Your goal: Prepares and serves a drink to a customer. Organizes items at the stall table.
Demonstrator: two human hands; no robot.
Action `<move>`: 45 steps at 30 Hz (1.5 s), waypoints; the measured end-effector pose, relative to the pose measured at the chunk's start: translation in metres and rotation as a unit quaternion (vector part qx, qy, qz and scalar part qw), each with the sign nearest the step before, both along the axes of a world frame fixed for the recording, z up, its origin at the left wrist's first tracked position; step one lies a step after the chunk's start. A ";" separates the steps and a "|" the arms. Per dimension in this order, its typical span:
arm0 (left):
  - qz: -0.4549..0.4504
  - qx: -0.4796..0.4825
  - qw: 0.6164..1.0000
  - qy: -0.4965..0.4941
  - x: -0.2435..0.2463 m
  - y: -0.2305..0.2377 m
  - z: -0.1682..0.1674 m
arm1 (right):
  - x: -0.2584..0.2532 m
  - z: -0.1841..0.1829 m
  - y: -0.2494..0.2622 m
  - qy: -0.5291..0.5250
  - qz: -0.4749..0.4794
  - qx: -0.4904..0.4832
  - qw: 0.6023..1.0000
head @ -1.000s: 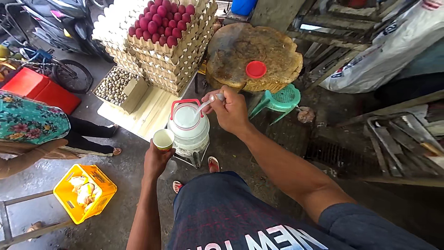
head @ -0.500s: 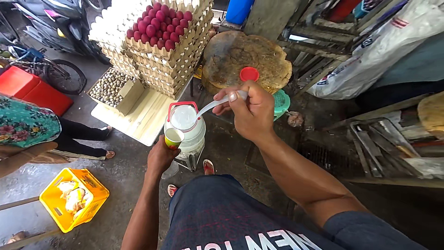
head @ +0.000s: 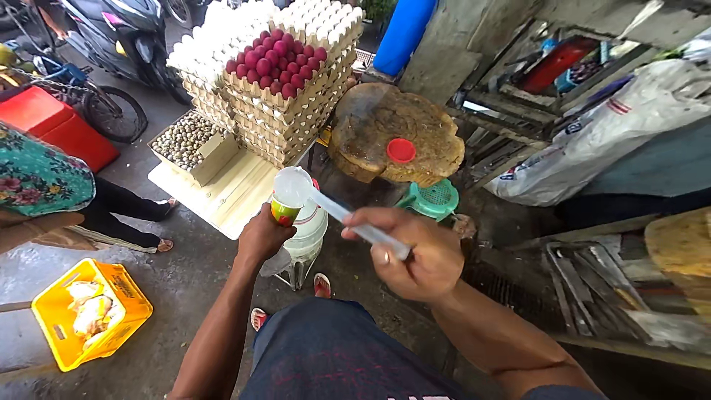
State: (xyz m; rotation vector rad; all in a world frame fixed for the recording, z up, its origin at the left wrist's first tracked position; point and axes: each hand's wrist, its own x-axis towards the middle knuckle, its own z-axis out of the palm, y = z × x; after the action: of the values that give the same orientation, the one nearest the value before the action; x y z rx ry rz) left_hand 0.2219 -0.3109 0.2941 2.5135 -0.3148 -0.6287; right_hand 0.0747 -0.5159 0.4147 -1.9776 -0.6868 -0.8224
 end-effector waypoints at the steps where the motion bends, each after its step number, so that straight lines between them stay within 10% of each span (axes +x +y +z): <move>1: 0.005 -0.010 1.000 0.000 0.001 0.000 0.000 | -0.006 -0.004 0.002 -0.005 0.024 -0.015 1.000; 11: 0.044 -0.080 0.995 -0.027 0.004 0.003 -0.007 | -0.045 -0.055 0.011 0.011 0.140 -0.156 0.978; 22: 0.060 -0.131 0.987 -0.076 -0.022 0.026 -0.056 | -0.010 -0.025 -0.021 0.006 -0.071 0.144 0.987; 45: 0.147 -0.170 0.973 -0.060 -0.069 0.073 -0.077 | 0.145 -0.084 0.012 0.293 -0.214 0.058 0.930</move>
State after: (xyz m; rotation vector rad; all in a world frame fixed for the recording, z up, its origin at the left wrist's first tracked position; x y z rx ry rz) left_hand 0.1529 -0.2382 0.2167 2.2108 -0.0789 -0.2774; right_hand 0.2198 -0.5038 0.3311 -2.1393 0.1467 -0.4495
